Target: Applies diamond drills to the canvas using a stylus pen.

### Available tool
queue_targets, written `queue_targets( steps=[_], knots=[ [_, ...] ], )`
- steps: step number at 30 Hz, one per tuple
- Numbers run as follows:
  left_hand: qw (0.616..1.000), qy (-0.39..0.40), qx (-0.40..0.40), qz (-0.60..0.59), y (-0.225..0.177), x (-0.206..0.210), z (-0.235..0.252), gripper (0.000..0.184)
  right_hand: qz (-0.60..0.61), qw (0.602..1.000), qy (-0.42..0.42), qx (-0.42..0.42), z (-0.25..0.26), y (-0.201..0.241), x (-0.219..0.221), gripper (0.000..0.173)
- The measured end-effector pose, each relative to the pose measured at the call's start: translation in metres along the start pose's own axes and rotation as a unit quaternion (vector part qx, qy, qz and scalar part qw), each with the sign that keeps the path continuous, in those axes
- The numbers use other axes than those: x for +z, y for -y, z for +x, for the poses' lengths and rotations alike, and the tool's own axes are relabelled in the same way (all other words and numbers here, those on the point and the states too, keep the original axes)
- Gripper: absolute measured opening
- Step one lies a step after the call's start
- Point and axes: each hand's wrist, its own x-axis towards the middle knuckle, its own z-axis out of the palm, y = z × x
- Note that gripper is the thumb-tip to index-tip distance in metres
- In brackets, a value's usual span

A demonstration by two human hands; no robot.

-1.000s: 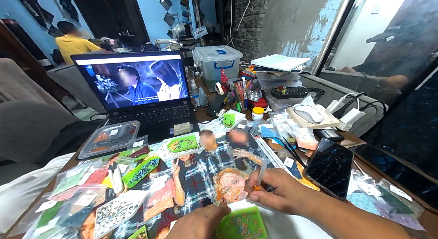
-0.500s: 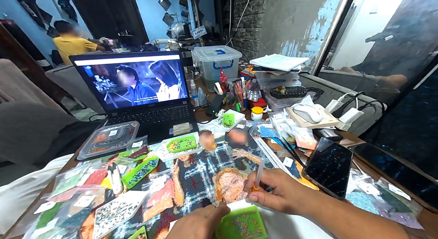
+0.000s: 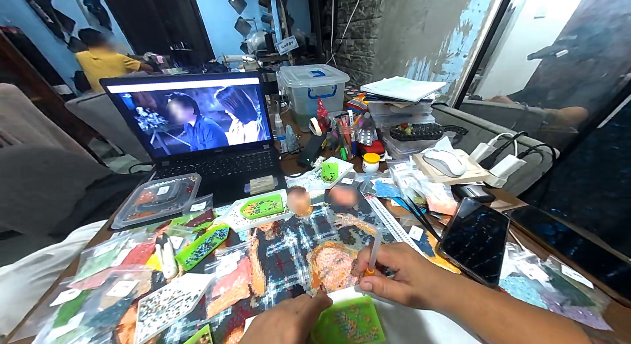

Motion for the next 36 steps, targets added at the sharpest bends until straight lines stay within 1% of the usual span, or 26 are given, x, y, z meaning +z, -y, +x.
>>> queue_targets(
  steps=[3,6,9,17,23,36],
  knots=[
    [1.0,-0.01,-0.012,-0.002,0.0,0.002,0.0,0.052,0.024,1.0,-0.015,0.008,0.0,0.002,0.001,0.028],
    [0.999,-0.02,-0.04,-0.007,-0.001,0.003,0.001,0.054,0.076,0.996,-0.041,0.03,0.001,0.007,0.005,0.028],
    [0.998,-0.026,-0.056,-0.012,-0.001,0.004,0.002,0.055,0.101,0.993,-0.043,0.046,0.001,0.01,0.01,0.03],
    [0.996,-0.036,-0.083,-0.025,-0.002,0.004,0.003,0.054,0.074,0.997,0.004,0.019,0.002,0.009,0.015,0.025],
    [0.995,-0.043,-0.09,-0.023,-0.003,0.005,0.004,0.055,0.055,0.998,0.003,0.004,0.002,0.008,0.016,0.023],
    [0.992,-0.031,-0.116,-0.041,-0.001,0.003,0.008,0.059,0.033,0.999,0.006,-0.022,0.004,0.006,0.02,0.03]
  ],
)
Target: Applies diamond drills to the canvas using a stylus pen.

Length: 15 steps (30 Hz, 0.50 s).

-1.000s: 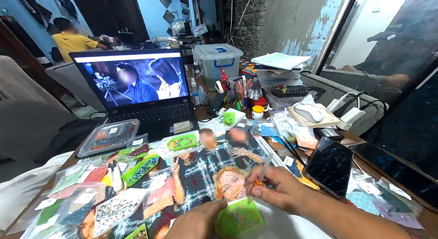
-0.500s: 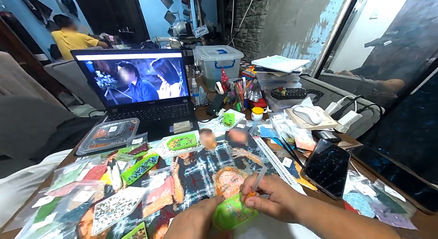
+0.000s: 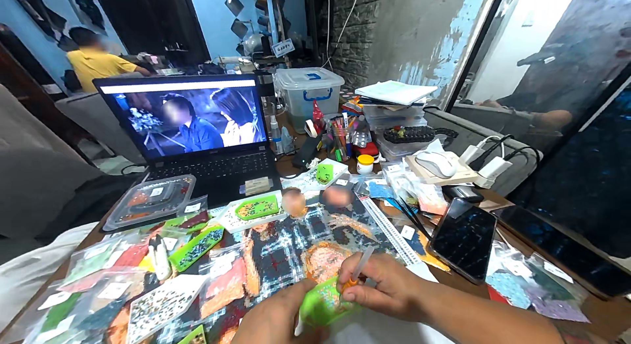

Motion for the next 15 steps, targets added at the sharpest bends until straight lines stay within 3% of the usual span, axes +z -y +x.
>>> queue_targets(
  steps=[15],
  knots=[
    [1.0,0.002,-0.004,-0.005,0.001,-0.0003,0.001,0.058,-0.034,0.999,-0.012,0.037,0.0029,0.0014,0.0006,0.027]
  ],
)
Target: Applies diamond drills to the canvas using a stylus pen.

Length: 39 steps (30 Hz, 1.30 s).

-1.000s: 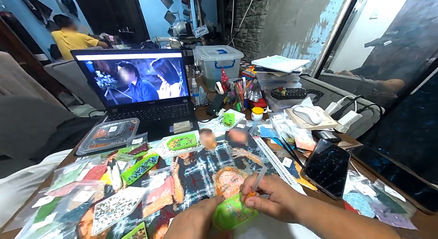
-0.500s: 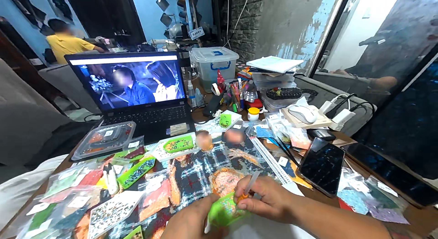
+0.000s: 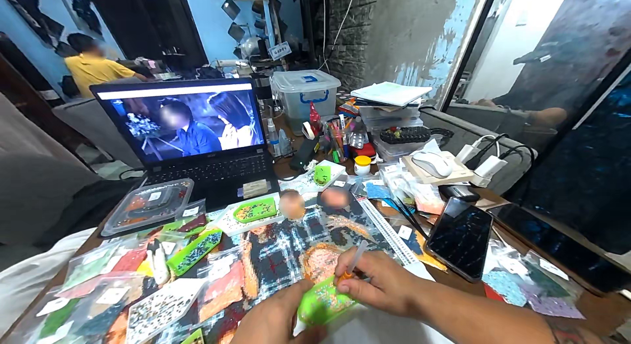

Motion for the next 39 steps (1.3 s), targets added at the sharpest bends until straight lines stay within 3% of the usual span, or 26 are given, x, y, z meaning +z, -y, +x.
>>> queue_targets(
  steps=[17,26,31,39],
  knots=[
    [1.0,0.001,0.0,0.001,-0.001,0.0,0.0,0.059,-0.001,1.0,0.011,0.011,0.001,0.002,-0.001,0.028],
    [1.0,0.004,0.0,0.003,-0.002,-0.002,-0.001,0.059,0.092,0.993,-0.027,0.074,0.001,-0.001,-0.005,0.03],
    [0.999,0.021,0.046,0.0,0.005,-0.006,-0.003,0.056,0.099,0.988,-0.07,0.098,-0.002,-0.004,-0.02,0.025],
    [0.996,0.051,0.076,0.009,0.01,-0.009,-0.003,0.055,0.051,0.995,-0.049,0.066,-0.002,-0.014,-0.024,0.022]
  ],
)
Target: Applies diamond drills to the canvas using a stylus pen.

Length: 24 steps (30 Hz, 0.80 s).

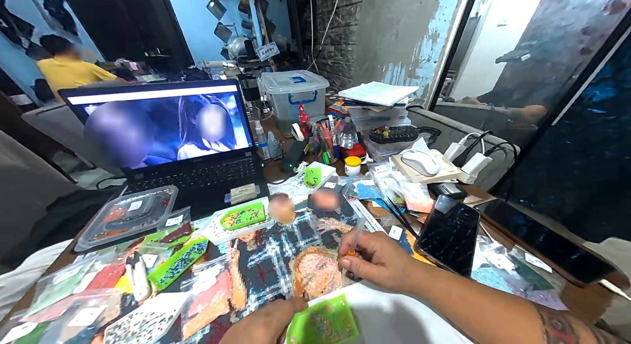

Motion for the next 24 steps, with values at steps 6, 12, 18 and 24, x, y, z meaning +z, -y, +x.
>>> queue_targets(
  steps=[6,12,18,24],
  knots=[
    [1.0,0.001,0.005,-0.003,0.0015,0.0003,0.0003,0.054,0.01,1.0,-0.003,-0.002,-0.0002,-0.0017,0.0011,0.018],
    [1.0,0.004,0.0,0.002,0.0006,0.0001,-0.0001,0.054,0.015,1.0,0.0,0.0,-0.0004,-0.0019,0.0025,0.017],
    [1.0,0.003,0.004,0.003,0.0003,0.0005,-0.0001,0.054,0.02,1.0,0.003,-0.003,-0.0007,-0.0018,0.0035,0.017],
    [1.0,0.008,0.017,0.005,0.0013,-0.0002,0.0,0.054,0.008,1.0,0.002,0.0,-0.0005,0.0001,0.0026,0.019]
  ],
)
